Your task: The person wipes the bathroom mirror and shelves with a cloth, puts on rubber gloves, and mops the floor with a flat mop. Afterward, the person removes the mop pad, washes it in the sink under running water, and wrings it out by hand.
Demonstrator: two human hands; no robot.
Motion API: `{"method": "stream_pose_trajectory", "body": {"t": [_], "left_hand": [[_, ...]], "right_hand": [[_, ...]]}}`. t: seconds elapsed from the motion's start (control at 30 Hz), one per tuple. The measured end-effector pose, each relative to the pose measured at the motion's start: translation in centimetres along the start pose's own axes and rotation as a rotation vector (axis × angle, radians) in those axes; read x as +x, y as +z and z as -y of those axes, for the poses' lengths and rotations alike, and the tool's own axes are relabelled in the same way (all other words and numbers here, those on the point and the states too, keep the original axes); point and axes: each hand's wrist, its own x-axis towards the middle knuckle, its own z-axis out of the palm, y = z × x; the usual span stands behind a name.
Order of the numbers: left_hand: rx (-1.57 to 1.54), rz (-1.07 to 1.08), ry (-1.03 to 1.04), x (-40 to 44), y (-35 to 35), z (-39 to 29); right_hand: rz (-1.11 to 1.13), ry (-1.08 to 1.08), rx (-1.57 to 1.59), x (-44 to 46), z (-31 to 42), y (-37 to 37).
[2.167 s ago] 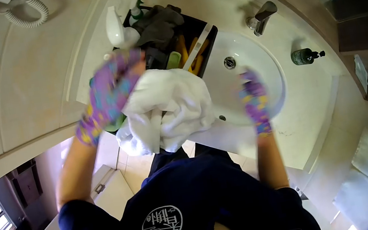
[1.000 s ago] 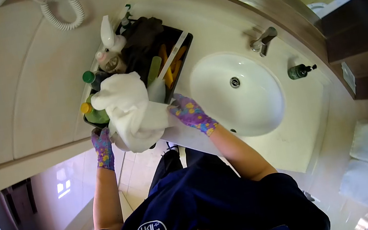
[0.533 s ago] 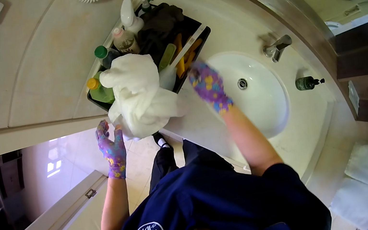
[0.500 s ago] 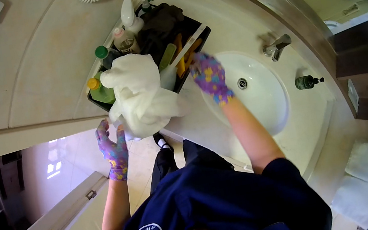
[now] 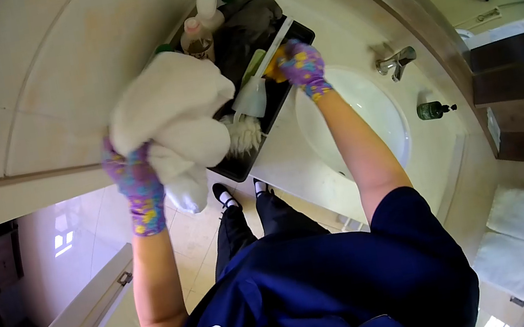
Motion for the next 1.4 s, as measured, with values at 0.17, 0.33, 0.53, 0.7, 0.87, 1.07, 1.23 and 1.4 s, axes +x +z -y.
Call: {"method": "stream_pose_trajectory", "body": {"t": [0.17,0.33,0.53,0.7,0.87,1.07,1.23,1.4], "left_hand": [[0.004,0.130,0.175,1.4,2.3,-3.6],[1.087,0.509,0.608,-2.8,7.7,-0.2],[0.519,0.602,0.370,-7.7,10.4,-3.2],[0.035,0.645,-0.066,-7.7,7.5,-5.5],[0.018,0.617,-0.340,-8.3,-2.7,-6.6],[-0.183,0.242,-0.298,-10.3,-17.0,-9.5],[-0.231,0.030,-0.259,-8.1,-29.3,-14.1],[-0.189,-0.047,-0.031,-4.0,-38.6,-17.6]], "right_hand": [[-0.112,0.208,1.042,-0.1,-2.8,-6.8],[-0.035,0.220,1.739,-4.4,-2.2,-12.9],[0.271,0.269,1.876,-8.9,3.4,-16.5],[0.544,-0.118,1.590,-12.3,7.1,-14.7],[0.745,-0.197,1.531,-16.1,14.4,-12.2],[0.804,-0.426,1.345,-22.0,28.3,-5.8],[0.916,-0.489,1.417,-23.9,41.6,-1.3],[0.807,-0.431,1.348,-23.7,52.5,0.5]]}}
